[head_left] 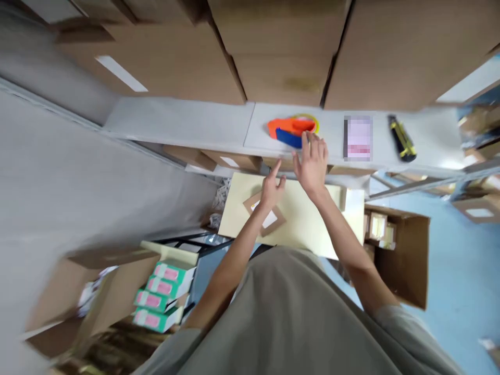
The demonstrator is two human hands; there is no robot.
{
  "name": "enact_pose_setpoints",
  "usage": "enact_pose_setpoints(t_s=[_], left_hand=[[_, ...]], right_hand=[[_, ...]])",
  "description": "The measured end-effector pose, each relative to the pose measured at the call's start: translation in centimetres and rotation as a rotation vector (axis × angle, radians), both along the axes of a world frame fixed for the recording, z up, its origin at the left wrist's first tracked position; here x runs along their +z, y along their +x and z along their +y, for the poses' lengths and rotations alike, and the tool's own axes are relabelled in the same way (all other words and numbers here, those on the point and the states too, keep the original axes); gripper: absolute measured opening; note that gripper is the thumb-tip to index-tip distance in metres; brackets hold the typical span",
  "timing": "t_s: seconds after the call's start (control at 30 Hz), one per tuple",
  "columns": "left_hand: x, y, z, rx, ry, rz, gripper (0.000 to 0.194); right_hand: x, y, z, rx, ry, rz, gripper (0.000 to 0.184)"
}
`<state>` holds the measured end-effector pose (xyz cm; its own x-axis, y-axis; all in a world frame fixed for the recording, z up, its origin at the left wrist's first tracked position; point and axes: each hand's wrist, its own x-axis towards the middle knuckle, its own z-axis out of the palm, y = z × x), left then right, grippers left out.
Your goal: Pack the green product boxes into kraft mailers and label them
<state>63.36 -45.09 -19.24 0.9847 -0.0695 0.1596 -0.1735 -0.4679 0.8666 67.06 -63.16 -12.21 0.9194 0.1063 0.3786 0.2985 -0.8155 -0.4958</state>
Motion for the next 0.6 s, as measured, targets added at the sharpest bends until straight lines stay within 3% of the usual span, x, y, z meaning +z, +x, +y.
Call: enact_pose_setpoints(t_s=[0.07, 0.17, 0.23, 0.3, 0.37, 0.43, 0.6], left_hand=[[-3.1, -4.1, 2.6, 0.038, 0.099, 0.119, 0.066], [-7.1, -11.1, 5.7, 0.014, 0.265, 0.36, 0.072], [-8.6, -15.2, 6.8, -0.08, 0.345, 0.467, 0.077], [-9.3, -18.1, 7.0, -0.184, 0.4, 0.505, 0.078], [-9.4, -19.4, 6.8, -0.246, 0.447, 0.515, 0.076], [-9.1, -19.5, 6.5, -0.271, 0.478, 0.53, 0.075], [-7.9, -18.7, 6.5, -0.343, 0.512, 0.564, 0.084]], right_hand=[[-3.7, -4.8, -0.8, -0.038, 0.09, 0.08, 0.066], [-10.8, -13.3, -1.4, -0.074, 0.183, 0.369, 0.064], [-15.4, -18.8, -1.4, -0.062, 0.22, 0.62, 0.064], [-18.8, -23.4, -1.2, -0.02, 0.257, 0.83, 0.065], [-20.9, -26.4, -1.2, 0.036, 0.311, 0.971, 0.066], [-22.0, -27.6, -1.0, 0.08, 0.375, 1.035, 0.067], [-22.8, -24.1, 1.5, 0.161, 0.447, 0.995, 0.074]])
